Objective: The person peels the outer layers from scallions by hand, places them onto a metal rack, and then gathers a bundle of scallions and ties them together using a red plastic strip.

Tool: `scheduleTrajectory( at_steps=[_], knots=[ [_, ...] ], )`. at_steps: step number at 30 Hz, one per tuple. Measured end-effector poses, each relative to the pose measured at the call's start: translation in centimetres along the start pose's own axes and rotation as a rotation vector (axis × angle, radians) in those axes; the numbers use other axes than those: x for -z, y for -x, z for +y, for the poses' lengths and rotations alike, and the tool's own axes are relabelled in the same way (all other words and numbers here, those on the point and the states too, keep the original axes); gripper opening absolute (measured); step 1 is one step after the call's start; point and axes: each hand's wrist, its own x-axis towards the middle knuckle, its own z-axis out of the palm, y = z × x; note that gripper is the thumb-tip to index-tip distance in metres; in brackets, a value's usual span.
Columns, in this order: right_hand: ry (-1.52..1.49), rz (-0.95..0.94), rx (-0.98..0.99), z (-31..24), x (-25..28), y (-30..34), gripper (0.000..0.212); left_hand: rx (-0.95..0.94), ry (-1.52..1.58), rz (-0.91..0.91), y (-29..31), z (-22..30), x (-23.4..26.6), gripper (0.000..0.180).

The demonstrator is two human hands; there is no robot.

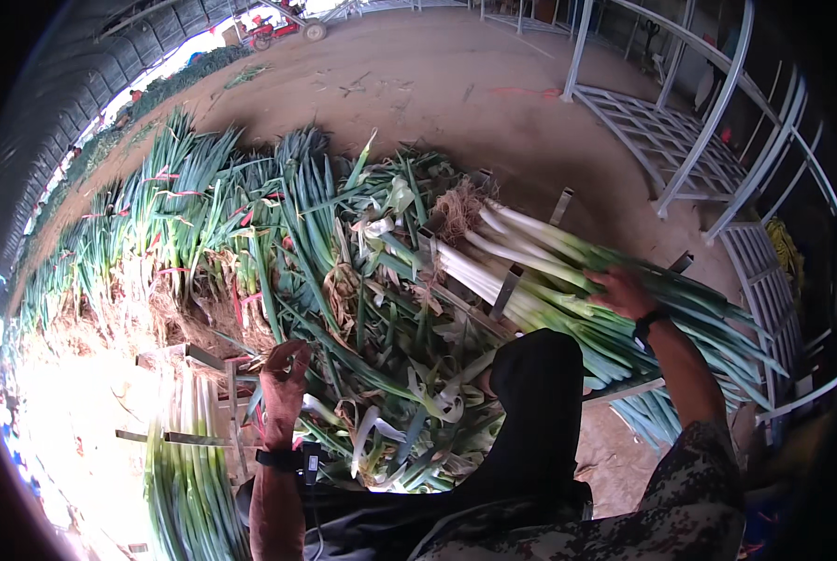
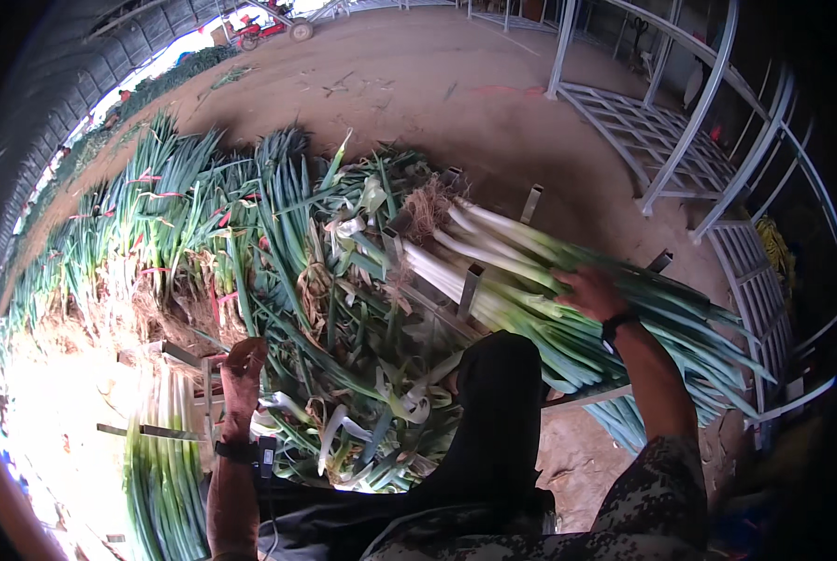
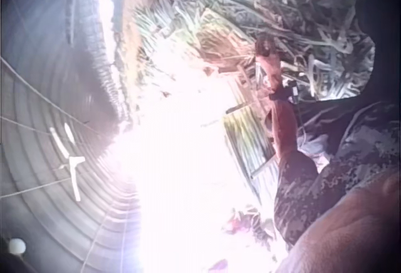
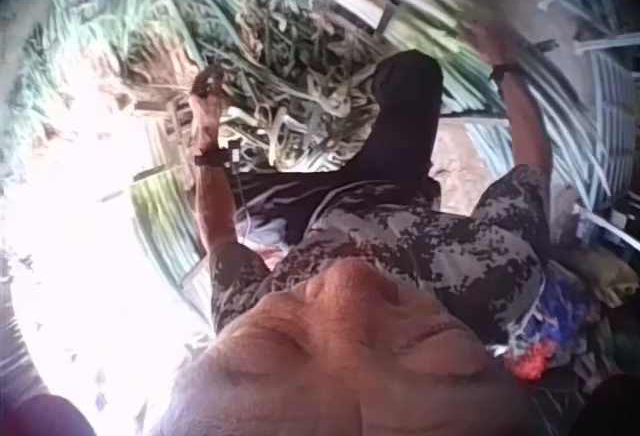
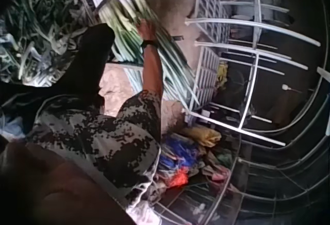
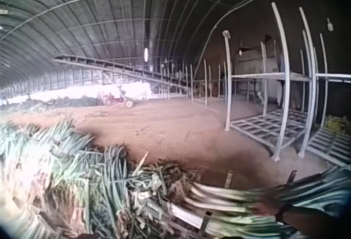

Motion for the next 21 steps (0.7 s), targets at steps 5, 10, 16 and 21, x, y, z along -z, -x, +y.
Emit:
scheduleTrajectory(
  at_steps=[5,10,16,21],
  knots=[
    [0.043,-0.080,-0.082,-1.2,-3.1,-5.0,0.053,0.036,-0.030,-0.036,-0.2,-0.3,-0.5,0.023],
    [0.140,0.166,0.093,0.6,-6.7,-3.1,0.053,0.072,-0.118,-0.092,-0.7,0.6,-1.7,0.023],
    [0.079,0.214,0.185,1.3,-6.1,-6.2,0.046,0.075,-0.153,-0.119,-1.3,-0.3,-1.7,0.025],
    [-0.285,0.335,0.420,-7.4,-3.1,-16.0,0.023,0.098,-0.112,-0.137,-0.7,-0.6,-1.1,0.023]
  ],
)
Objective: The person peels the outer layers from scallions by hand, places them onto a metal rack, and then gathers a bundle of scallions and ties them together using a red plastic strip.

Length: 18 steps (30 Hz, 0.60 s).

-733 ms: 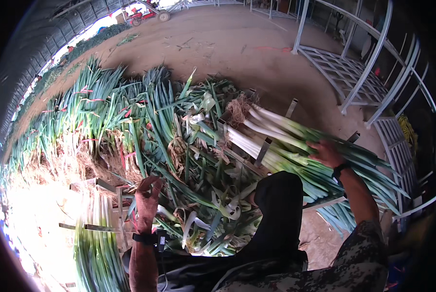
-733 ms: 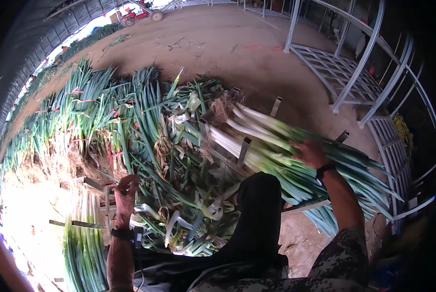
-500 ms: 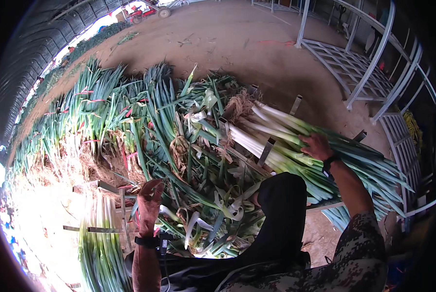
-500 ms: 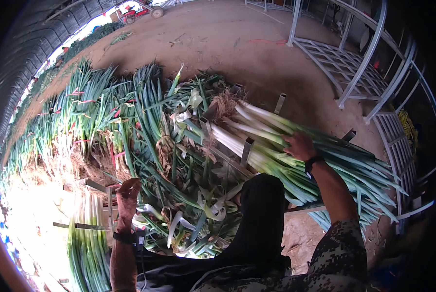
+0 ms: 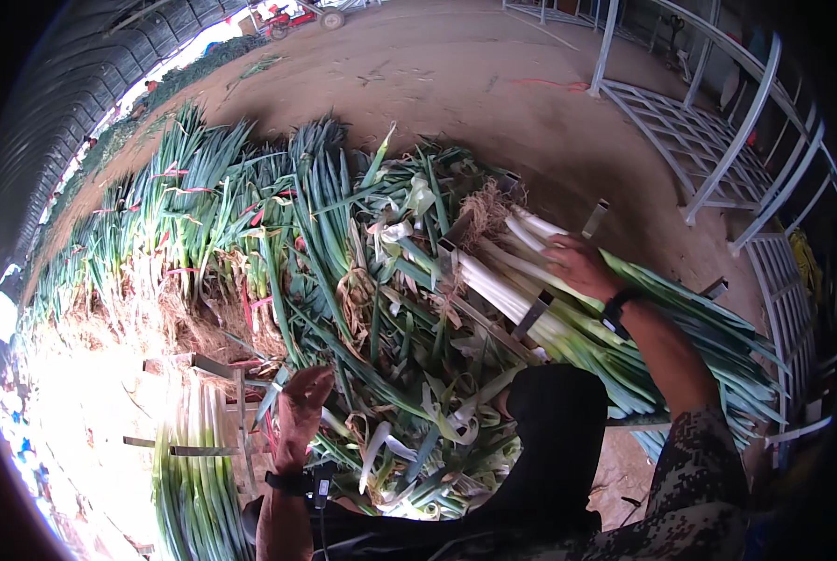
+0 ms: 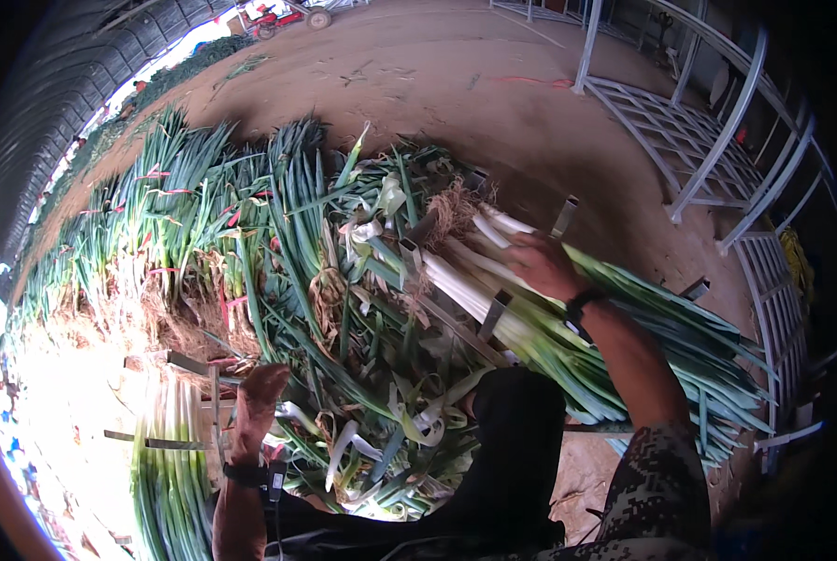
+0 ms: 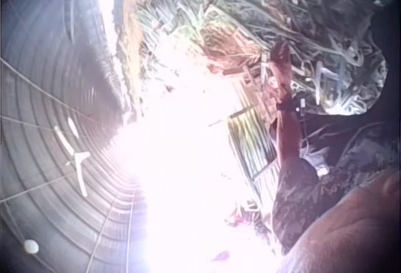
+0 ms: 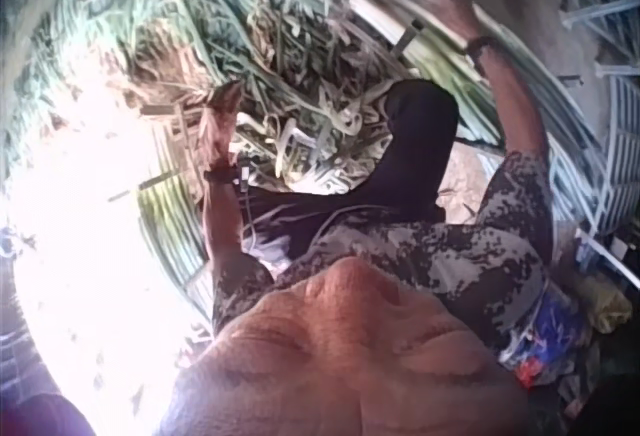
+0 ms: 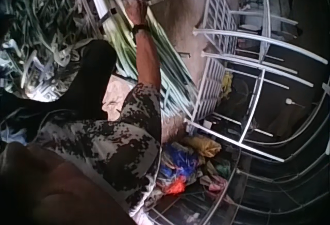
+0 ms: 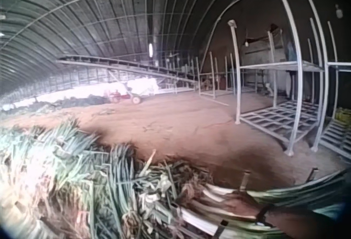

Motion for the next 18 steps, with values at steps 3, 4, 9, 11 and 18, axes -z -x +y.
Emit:
scheduleTrajectory(
  at_steps=[3,4,9,11,18],
  knots=[
    [0.051,-0.120,0.215,0.6,-3.9,-6.0,0.023,-0.021,-0.107,0.004,-0.3,2.3,-0.6,0.021],
    [0.053,-0.124,0.220,0.6,-4.9,-7.5,0.023,-0.020,-0.144,-0.012,-0.3,2.7,-0.7,0.020],
    [0.224,-0.334,0.304,1.6,-10.3,-13.2,0.026,-0.076,-0.259,-0.014,0.2,3.1,0.6,0.022],
    [0.203,-0.449,0.245,3.1,-11.9,-14.6,0.030,-0.068,-0.257,-0.015,0.0,3.6,1.0,0.023],
    [0.232,-0.452,-0.282,6.9,-17.7,-13.4,0.044,-0.017,-0.291,-0.117,-0.7,4.1,0.4,0.028]
  ],
)
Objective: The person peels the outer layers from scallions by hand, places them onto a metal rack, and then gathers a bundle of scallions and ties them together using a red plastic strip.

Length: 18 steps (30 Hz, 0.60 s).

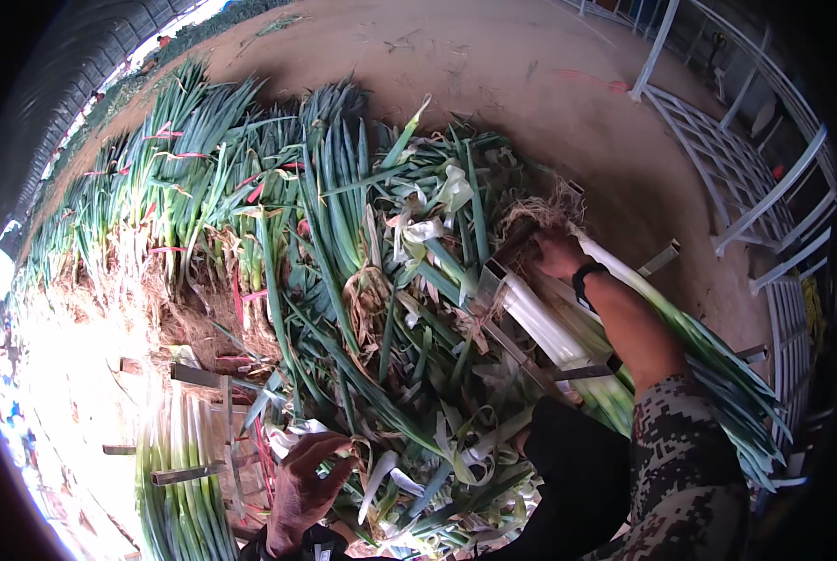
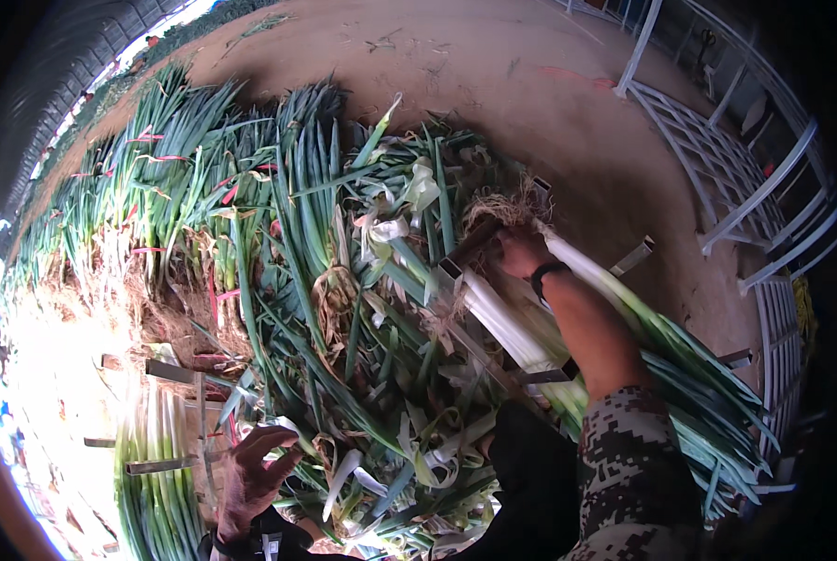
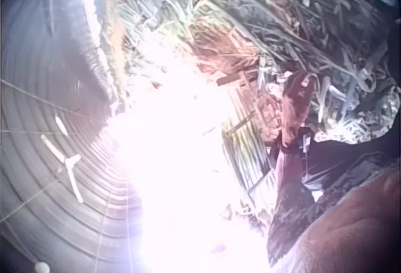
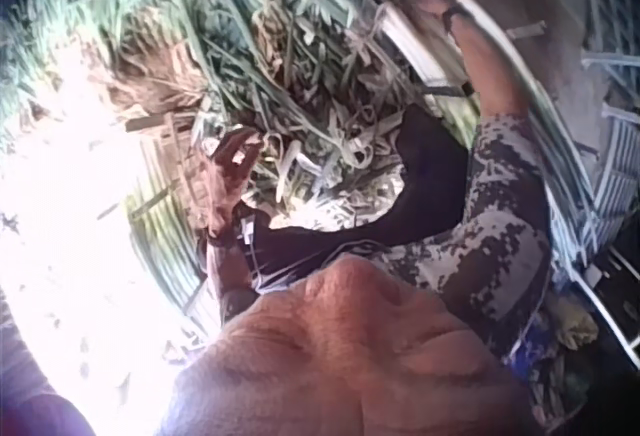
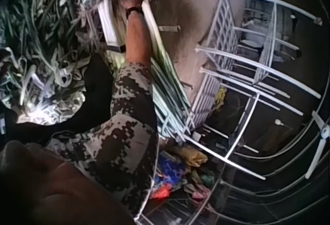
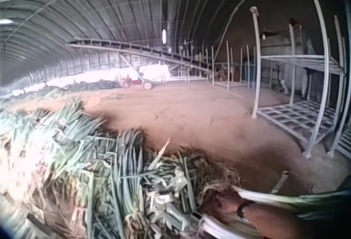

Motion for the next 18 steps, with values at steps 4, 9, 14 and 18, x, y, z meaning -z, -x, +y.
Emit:
scheduleTrajectory(
  at_steps=[4,9,14,18],
  knots=[
    [-0.003,-0.214,-0.086,1.0,1.1,-2.2,0.040,-0.038,0.023,-0.113,0.0,-1.1,-0.7,0.028],
    [-0.274,0.038,0.074,1.1,1.2,0.4,0.031,-0.074,-0.055,-0.130,0.6,-0.2,0.0,0.032],
    [-0.449,0.455,-0.346,3.0,0.8,-1.6,0.050,-0.055,-0.026,-0.140,1.0,0.0,0.1,0.033],
    [-0.827,0.320,-0.446,3.7,0.6,-2.6,0.056,-0.047,-0.046,-0.140,0.7,-0.3,-0.2,0.034]
  ],
)
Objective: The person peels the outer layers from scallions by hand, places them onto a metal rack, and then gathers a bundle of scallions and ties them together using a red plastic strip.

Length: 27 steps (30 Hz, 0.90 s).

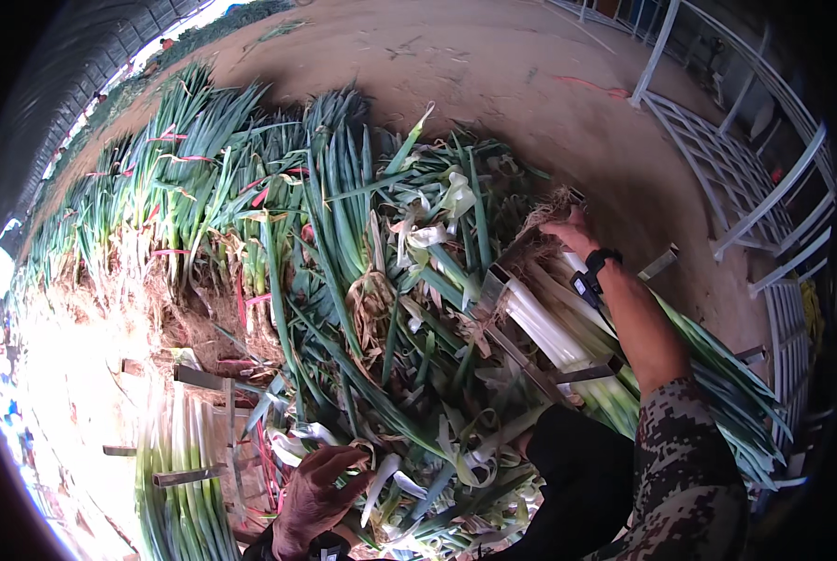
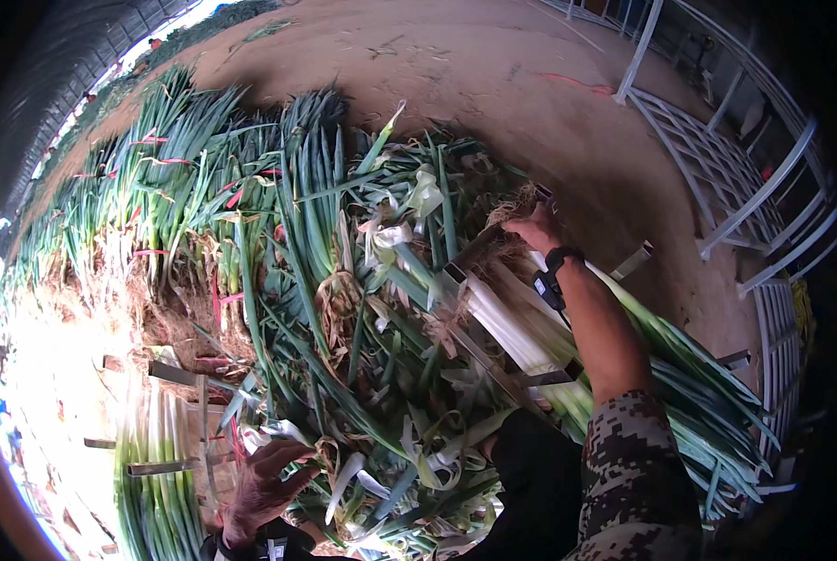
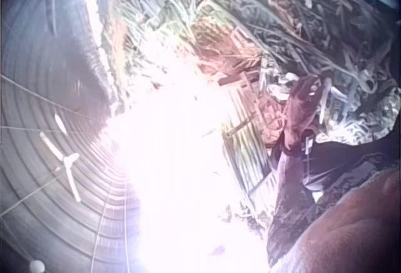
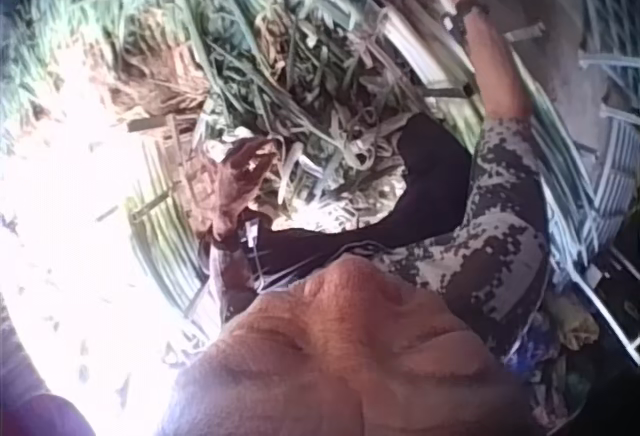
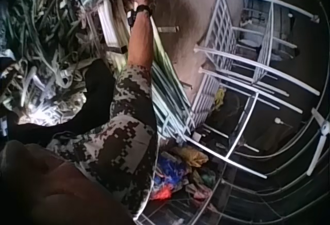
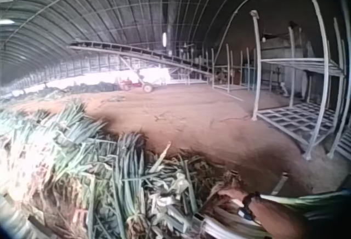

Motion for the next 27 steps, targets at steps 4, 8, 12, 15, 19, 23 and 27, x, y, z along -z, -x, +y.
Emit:
scheduleTrajectory(
  at_steps=[4,8,12,15,19,23,27],
  knots=[
    [-0.107,-0.131,-0.100,-2.7,0.2,1.5,0.041,-0.027,0.013,-0.016,-0.1,0.1,-0.1,0.033],
    [0.287,-0.200,0.486,-2.0,-0.3,5.4,0.026,-0.071,0.014,-0.024,-0.3,0.0,-0.3,0.031],
    [0.561,-0.453,0.888,-3.3,-1.6,9.1,0.028,-0.166,-0.076,-0.078,-0.4,0.6,0.2,0.031],
    [0.637,-0.613,0.674,-4.2,-1.8,9.2,0.027,-0.101,-0.034,-0.084,-0.6,0.5,-0.2,0.030],
    [0.207,-0.530,0.460,-2.1,-0.3,8.0,0.021,-0.088,0.030,-0.082,-0.3,0.5,-0.5,0.030],
    [0.631,-0.434,0.428,-2.6,0.3,8.4,0.017,-0.113,-0.015,-0.057,0.3,0.1,-0.2,0.031],
    [1.086,-0.614,0.419,-5.2,-1.3,8.8,0.017,-0.216,-0.112,-0.051,0.7,-1.0,-0.2,0.030]
  ],
)
